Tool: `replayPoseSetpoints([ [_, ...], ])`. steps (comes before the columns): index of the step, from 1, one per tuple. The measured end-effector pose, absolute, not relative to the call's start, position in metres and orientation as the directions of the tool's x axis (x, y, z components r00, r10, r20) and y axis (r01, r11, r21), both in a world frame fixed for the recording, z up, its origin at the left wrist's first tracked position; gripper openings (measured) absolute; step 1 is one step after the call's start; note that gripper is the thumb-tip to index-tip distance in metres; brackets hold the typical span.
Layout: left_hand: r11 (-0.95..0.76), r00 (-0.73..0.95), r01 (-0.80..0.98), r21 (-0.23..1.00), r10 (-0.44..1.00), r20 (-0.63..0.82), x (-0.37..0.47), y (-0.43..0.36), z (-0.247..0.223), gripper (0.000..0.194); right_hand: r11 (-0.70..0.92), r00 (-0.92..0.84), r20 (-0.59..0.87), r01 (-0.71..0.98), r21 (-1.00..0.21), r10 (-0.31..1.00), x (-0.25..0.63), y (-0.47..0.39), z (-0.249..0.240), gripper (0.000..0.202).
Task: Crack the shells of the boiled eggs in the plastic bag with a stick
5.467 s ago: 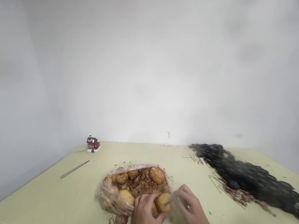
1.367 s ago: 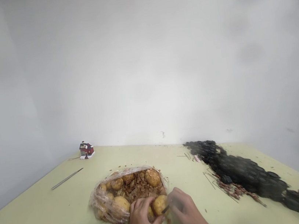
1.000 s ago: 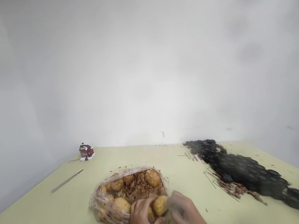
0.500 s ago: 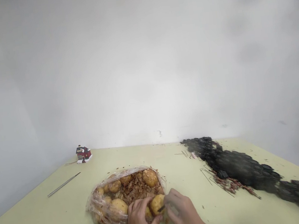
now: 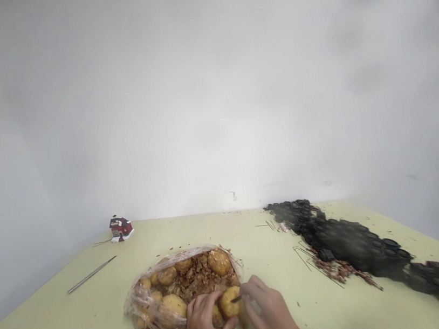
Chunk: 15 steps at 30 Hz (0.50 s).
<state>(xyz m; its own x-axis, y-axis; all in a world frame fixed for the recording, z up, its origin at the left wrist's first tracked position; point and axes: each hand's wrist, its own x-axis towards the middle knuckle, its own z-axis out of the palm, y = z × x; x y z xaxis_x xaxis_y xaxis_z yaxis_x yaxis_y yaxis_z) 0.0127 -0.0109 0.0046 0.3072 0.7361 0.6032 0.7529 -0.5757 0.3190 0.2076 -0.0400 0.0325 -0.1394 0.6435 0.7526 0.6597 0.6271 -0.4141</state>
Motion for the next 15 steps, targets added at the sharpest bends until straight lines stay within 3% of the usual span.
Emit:
replayPoseSetpoints([
  [15,-0.576,0.299,0.749,0.327,0.735,0.608,0.0121,-0.0111,0.0051,0.043,0.658,-0.155,0.734,0.591,-0.467,0.661,0.2078,-0.0394,0.0327,0.022],
])
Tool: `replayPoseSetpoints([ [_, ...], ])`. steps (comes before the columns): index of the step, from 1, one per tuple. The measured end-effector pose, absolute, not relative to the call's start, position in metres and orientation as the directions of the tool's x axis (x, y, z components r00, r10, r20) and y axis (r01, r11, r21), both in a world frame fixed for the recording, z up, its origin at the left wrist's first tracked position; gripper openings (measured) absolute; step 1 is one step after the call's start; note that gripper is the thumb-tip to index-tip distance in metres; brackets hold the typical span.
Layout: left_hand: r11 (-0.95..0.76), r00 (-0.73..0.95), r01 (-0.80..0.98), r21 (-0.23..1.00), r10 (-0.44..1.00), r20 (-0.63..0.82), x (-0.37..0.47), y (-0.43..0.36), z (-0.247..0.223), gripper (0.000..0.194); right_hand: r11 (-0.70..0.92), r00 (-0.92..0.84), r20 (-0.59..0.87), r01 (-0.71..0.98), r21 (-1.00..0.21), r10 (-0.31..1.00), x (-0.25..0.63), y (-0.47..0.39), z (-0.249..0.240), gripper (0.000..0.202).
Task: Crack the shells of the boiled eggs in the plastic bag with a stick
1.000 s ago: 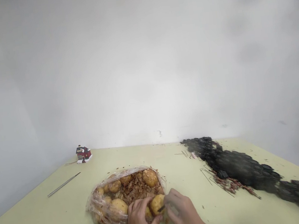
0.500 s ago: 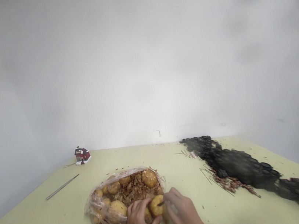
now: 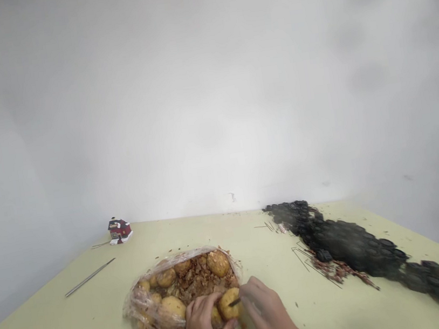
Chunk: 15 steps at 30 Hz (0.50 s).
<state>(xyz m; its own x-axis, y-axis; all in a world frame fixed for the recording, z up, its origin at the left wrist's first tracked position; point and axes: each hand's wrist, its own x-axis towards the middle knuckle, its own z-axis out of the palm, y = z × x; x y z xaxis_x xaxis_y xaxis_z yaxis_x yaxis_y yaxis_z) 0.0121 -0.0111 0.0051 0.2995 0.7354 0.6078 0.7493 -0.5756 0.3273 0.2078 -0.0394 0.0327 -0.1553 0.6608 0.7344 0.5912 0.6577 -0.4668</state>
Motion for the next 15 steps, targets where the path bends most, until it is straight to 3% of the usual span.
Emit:
replayPoseSetpoints([
  [5,-0.567,0.287,0.752,0.336,0.741,0.608,0.0130,-0.0113,0.0068,0.041,0.648,-0.142,0.759,0.633,-0.424,0.636,0.2056,-0.0397,0.0332,0.019],
  [8,-0.555,0.279,0.757,0.345,0.752,0.597,0.0133,-0.0123,0.0072,0.042,0.635,-0.098,0.759,0.622,-0.458,0.644,0.2067,-0.0396,0.0337,0.022],
  [15,-0.556,0.276,0.750,0.358,0.755,0.594,0.0127,-0.0109,0.0063,0.042,0.670,-0.183,0.748,0.611,-0.422,0.638,0.2050,-0.0416,0.0336,0.017],
])
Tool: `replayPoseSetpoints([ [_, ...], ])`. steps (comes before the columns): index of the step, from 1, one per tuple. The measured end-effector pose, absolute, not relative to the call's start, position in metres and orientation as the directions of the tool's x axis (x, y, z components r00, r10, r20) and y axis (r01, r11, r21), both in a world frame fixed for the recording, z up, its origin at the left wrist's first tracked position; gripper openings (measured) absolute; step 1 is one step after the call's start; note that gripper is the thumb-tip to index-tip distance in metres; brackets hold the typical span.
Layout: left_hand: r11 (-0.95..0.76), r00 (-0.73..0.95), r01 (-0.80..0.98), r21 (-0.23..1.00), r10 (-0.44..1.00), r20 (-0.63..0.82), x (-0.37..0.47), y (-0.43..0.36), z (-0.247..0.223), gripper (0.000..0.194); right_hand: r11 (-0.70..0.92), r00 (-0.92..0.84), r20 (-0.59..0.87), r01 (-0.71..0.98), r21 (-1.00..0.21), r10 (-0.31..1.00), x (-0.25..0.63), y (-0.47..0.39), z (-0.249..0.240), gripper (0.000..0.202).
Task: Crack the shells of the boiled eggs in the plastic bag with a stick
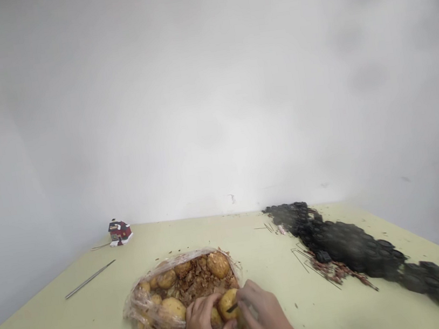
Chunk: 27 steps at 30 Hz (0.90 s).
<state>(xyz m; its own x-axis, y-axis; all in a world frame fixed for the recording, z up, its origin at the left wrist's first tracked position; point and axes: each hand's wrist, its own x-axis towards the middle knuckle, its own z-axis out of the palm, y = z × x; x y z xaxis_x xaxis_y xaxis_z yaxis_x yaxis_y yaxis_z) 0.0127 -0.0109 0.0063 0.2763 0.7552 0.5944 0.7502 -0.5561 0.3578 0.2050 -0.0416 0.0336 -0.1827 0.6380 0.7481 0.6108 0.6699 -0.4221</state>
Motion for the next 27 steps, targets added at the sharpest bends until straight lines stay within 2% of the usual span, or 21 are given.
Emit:
replayPoseSetpoints([
  [4,-0.547,0.271,0.751,0.369,0.765,0.584,0.0133,-0.0108,0.0067,0.043,0.645,-0.125,0.754,0.619,-0.448,0.644,0.2067,-0.0397,0.0327,0.021],
  [8,-0.532,0.268,0.752,0.389,0.786,0.558,0.0122,-0.0117,0.0056,0.044,0.689,-0.187,0.731,0.544,-0.479,0.656,0.2088,-0.0395,0.0321,0.021],
  [15,-0.539,0.267,0.743,0.397,0.783,0.562,0.0114,-0.0094,0.0024,0.043,0.638,-0.170,0.728,0.636,-0.433,0.664,0.2013,-0.0421,0.0302,0.017],
  [22,-0.538,0.279,0.744,0.396,0.790,0.546,0.0109,-0.0096,0.0020,0.044,0.706,-0.213,0.743,0.551,-0.445,0.634,0.2060,-0.0435,0.0357,0.019],
  [27,-0.556,0.282,0.746,0.366,0.762,0.583,0.0111,-0.0082,0.0018,0.043,0.670,-0.214,0.733,0.619,-0.409,0.645,0.2096,-0.0410,0.0357,0.016],
])
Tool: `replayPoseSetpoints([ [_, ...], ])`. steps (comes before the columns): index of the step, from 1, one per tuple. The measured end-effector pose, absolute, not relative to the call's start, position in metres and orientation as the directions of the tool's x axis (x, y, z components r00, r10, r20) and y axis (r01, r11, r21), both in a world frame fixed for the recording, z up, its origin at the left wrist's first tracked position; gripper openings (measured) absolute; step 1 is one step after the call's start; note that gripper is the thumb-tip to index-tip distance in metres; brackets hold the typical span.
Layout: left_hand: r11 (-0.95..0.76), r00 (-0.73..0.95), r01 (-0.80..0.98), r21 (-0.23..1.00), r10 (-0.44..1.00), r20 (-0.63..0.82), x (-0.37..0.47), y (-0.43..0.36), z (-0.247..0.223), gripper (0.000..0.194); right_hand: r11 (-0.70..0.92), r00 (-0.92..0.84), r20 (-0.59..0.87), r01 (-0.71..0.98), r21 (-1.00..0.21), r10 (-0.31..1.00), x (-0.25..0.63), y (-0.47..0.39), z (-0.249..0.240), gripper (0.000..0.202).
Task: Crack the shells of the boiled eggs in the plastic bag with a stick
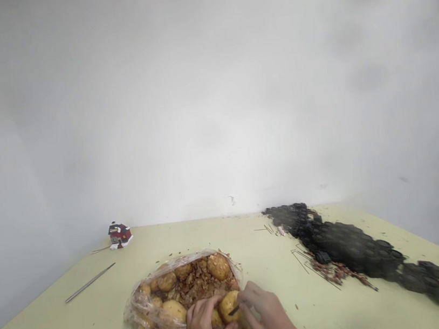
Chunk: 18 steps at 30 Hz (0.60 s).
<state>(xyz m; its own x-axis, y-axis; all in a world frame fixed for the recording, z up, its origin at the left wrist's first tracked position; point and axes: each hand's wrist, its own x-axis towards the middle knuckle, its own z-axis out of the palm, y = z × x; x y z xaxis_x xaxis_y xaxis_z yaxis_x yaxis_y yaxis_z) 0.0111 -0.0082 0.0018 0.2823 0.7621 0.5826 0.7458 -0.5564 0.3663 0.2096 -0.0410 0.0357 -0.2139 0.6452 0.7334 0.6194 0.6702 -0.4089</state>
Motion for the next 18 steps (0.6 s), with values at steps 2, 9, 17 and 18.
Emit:
replayPoseSetpoints([
  [2,-0.551,0.274,0.750,0.365,0.763,0.586,0.012,-0.008,0.002,0.044,0.647,-0.166,0.749,0.640,-0.414,0.642,0.211,-0.039,0.036,0.019],
  [9,-0.551,0.279,0.748,0.371,0.767,0.577,0.011,-0.010,0.003,0.044,0.684,-0.240,0.703,0.569,-0.457,0.670,0.210,-0.041,0.036,0.016],
  [17,-0.545,0.270,0.737,0.400,0.780,0.565,0.012,-0.010,0.003,0.042,0.642,-0.205,0.721,0.651,-0.404,0.662,0.201,-0.046,0.032,0.014],
  [18,-0.541,0.270,0.736,0.406,0.785,0.557,0.012,-0.011,0.003,0.042,0.642,-0.208,0.722,0.655,-0.399,0.660,0.201,-0.046,0.032,0.014],
])
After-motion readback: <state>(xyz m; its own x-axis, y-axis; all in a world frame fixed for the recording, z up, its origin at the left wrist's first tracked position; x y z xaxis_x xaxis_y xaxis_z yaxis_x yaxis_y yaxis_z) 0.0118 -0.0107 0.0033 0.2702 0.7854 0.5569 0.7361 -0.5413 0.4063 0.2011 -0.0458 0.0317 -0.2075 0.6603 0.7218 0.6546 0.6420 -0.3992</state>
